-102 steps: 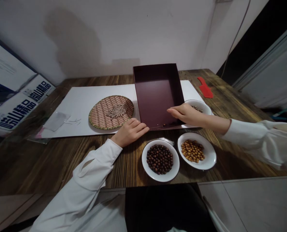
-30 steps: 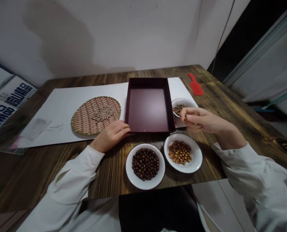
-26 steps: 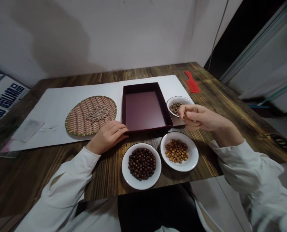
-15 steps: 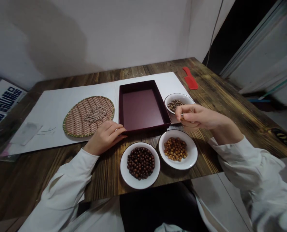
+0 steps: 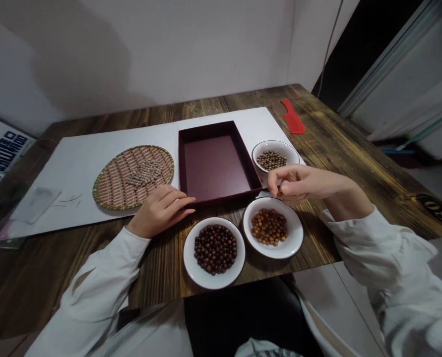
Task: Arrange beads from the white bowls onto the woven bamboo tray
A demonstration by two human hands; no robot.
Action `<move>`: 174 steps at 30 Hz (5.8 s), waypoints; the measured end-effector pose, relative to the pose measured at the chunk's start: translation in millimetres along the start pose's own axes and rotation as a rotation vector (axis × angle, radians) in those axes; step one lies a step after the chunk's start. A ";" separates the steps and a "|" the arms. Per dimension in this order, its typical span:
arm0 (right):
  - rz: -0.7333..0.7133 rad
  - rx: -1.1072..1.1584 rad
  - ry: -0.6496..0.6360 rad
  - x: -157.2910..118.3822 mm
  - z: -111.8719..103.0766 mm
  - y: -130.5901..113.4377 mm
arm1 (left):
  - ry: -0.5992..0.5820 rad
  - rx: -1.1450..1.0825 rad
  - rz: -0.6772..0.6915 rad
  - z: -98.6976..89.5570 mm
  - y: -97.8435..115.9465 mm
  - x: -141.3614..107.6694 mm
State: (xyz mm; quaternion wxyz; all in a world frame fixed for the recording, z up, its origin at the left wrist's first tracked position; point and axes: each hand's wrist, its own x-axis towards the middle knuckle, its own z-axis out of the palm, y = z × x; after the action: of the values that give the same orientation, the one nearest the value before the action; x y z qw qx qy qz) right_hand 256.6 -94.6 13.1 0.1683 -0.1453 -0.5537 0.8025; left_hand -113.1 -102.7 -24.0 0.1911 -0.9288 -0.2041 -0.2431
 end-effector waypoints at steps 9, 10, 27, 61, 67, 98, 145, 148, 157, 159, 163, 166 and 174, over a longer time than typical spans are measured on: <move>0.046 -0.057 0.015 -2.0 -0.4 -1.4 | 0.017 -0.002 -0.039 -3.2 -3.0 -4.8; 0.054 -0.067 0.018 -2.5 -0.2 -2.0 | 0.017 -0.001 -0.039 -3.2 -3.1 -5.0; 0.008 -0.024 0.002 -2.2 0.4 -1.6 | 0.002 -0.005 -0.064 -2.5 -3.7 -7.4; -0.108 0.290 0.442 46.2 59.0 44.6 | 0.141 0.026 0.209 3.2 59.6 93.9; -0.118 0.336 0.447 45.9 59.4 43.8 | 0.131 0.051 0.191 3.7 58.1 89.0; 0.019 0.320 0.358 40.9 53.8 39.1 | 0.012 0.353 -0.796 5.4 -59.4 -8.7; 0.094 0.562 0.296 38.5 45.7 37.1 | -0.582 0.066 -0.909 -24.5 -74.2 -21.4; 0.091 0.550 0.300 39.3 46.0 38.0 | -0.584 0.068 -0.915 -24.2 -73.8 -21.6; 0.074 0.439 0.361 39.2 49.4 38.7 | -0.597 0.073 -0.917 -23.4 -73.5 -21.5; 0.075 0.439 0.354 39.7 48.7 39.2 | -0.592 0.077 -0.920 -22.8 -73.7 -21.7; 0.060 0.442 0.343 40.4 47.3 40.4 | -0.579 0.067 -0.913 -21.7 -75.5 -23.2; 0.046 0.430 0.341 40.5 47.4 41.1 | -0.576 0.073 -0.917 -21.0 -76.5 -24.0; 0.029 0.391 0.366 40.3 49.3 39.9 | -0.489 0.155 -0.919 -20.0 -69.9 -16.7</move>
State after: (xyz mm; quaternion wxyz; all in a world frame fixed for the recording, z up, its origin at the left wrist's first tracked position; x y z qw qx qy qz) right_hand 195.3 -131.8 -9.2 0.2790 -0.2605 -0.3466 0.8568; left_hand -166.9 -57.7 1.2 0.0798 -0.7563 -0.6464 -0.0621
